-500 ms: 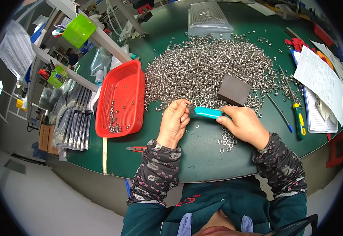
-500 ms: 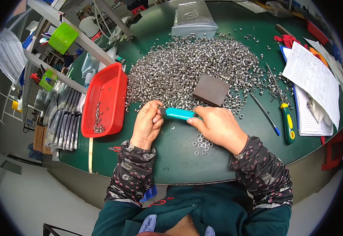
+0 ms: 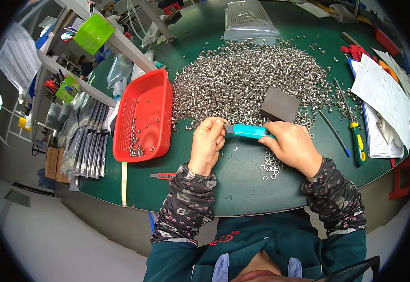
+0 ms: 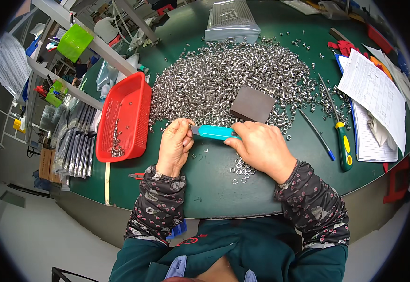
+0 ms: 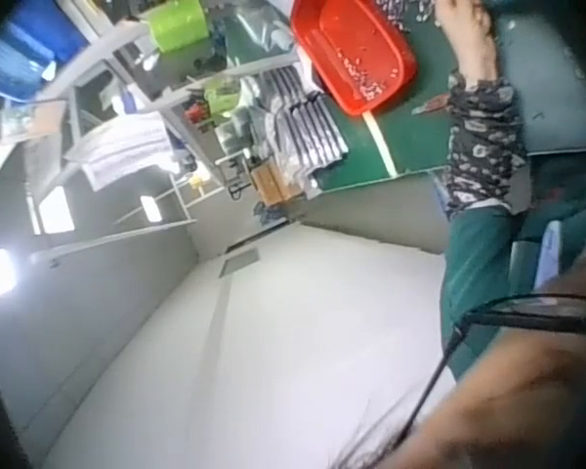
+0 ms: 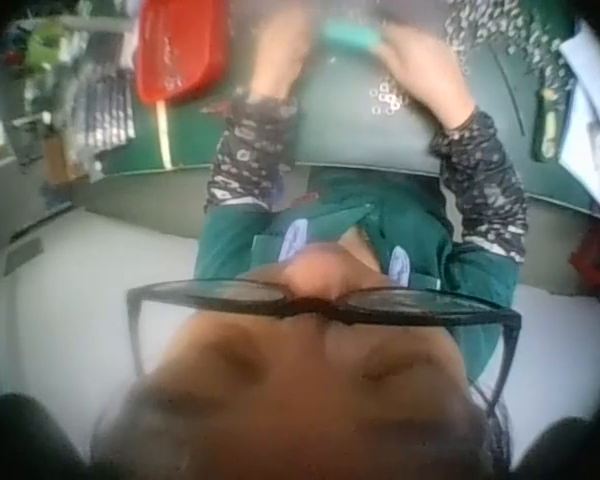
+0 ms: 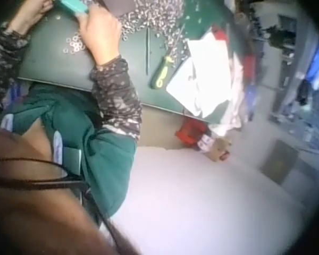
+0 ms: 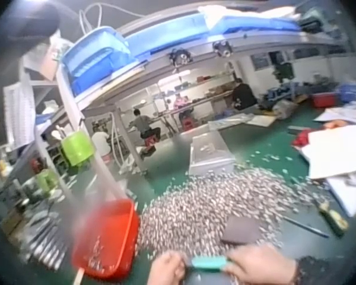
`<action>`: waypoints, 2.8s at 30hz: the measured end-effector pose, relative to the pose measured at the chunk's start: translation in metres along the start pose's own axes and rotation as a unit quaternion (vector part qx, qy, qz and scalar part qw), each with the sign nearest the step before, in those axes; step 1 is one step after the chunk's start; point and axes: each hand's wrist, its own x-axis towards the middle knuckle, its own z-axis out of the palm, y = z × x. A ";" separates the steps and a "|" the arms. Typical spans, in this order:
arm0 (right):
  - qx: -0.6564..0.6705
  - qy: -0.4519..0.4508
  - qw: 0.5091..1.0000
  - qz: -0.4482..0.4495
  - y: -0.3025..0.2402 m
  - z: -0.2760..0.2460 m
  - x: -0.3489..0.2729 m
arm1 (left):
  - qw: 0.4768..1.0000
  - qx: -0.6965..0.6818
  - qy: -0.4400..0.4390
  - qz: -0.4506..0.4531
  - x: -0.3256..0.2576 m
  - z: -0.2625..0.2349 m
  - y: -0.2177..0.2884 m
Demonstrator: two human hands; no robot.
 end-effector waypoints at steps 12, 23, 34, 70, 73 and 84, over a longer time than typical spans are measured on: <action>-0.033 0.027 0.999 -0.028 0.002 0.002 0.000 | 1.000 0.030 0.009 0.002 0.001 0.000 0.000; -0.040 0.014 0.997 -0.062 0.006 -0.001 0.001 | 0.995 0.077 -0.040 -0.052 0.004 -0.008 0.009; -0.061 0.021 0.992 -0.107 0.006 -0.006 0.003 | 0.980 0.119 -0.086 -0.135 0.003 -0.013 0.022; -0.077 0.058 0.990 -0.104 0.005 -0.012 0.003 | 0.989 0.025 -0.129 -0.073 0.005 -0.016 0.014; 0.022 0.016 0.999 -0.025 0.004 -0.010 0.001 | 0.990 -0.051 -0.126 -0.044 0.004 -0.012 0.013; 0.108 -0.040 0.992 0.047 0.003 -0.005 0.002 | 0.991 -0.056 -0.123 0.000 0.007 -0.012 0.008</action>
